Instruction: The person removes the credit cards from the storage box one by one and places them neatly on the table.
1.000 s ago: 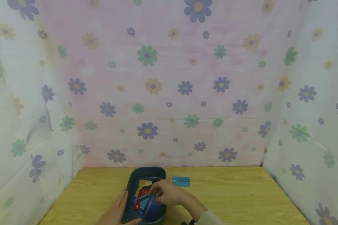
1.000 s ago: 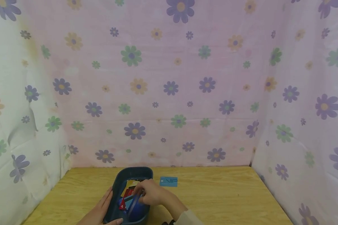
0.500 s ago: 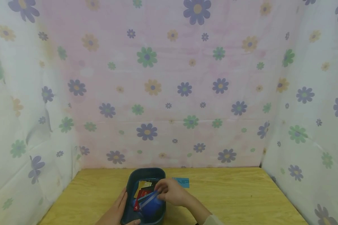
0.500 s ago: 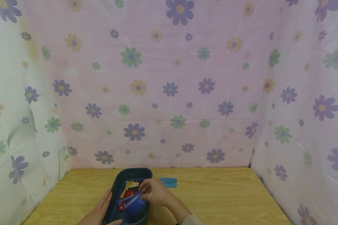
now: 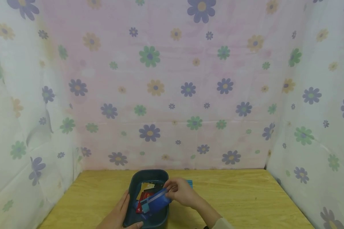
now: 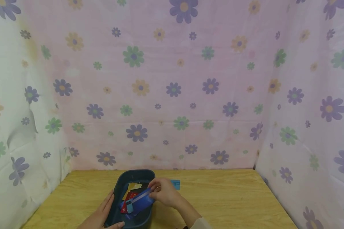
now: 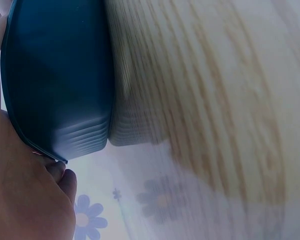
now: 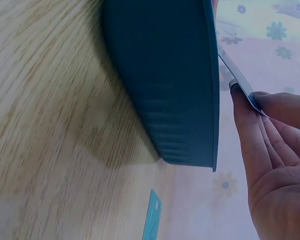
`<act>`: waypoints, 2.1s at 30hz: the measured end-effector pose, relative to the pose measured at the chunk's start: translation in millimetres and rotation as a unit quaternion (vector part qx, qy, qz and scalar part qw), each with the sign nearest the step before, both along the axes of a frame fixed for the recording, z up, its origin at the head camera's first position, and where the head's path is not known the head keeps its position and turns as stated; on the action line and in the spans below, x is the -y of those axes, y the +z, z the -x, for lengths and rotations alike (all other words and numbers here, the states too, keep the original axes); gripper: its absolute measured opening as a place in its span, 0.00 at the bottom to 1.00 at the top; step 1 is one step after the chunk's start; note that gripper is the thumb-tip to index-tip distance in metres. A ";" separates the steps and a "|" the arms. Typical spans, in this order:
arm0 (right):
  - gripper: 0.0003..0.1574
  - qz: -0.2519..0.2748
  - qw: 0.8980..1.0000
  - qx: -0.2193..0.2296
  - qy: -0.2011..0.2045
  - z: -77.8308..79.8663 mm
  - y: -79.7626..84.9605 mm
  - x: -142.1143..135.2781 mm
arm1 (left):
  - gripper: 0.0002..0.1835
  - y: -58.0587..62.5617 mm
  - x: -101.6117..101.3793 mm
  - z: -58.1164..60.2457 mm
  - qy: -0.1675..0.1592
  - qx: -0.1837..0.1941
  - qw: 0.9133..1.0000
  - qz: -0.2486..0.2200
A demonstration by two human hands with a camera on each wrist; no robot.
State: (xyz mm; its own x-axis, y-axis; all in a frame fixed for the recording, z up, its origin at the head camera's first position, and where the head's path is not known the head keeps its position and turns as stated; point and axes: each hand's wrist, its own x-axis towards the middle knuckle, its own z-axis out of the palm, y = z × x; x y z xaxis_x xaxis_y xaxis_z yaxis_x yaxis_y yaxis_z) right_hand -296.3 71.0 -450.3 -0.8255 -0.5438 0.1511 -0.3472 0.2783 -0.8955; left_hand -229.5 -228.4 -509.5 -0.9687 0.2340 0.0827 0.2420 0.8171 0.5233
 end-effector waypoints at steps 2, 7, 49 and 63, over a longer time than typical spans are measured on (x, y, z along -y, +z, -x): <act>0.14 0.002 1.000 -0.004 -0.004 0.5 -0.7 -2.8 | 0.67 0.5 0.4 0.6 -0.003 -0.002 1.000 -0.001; 0.14 0.010 1.000 -0.009 -0.010 1.6 -3.7 -9.2 | 0.67 2.5 0.1 0.6 -0.004 0.003 1.000 -0.001; 0.21 0.080 0.993 0.086 -0.031 2.1 -13.2 -70.5 | 0.66 1.5 2.6 2.5 -0.012 0.013 1.000 -0.004; 0.22 0.078 0.991 0.095 -0.055 4.0 -15.3 -91.7 | 0.66 1.1 2.5 1.1 -0.015 0.001 1.000 -0.008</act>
State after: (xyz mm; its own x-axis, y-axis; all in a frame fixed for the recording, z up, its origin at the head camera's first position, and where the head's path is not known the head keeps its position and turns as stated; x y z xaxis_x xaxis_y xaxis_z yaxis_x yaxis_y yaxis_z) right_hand -300.3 162.8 -465.6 -0.9001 -0.4311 0.0624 -0.1434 0.1581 -0.9770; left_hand -230.6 -231.0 -508.4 -0.9615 0.2612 0.0853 0.2652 0.8015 0.5359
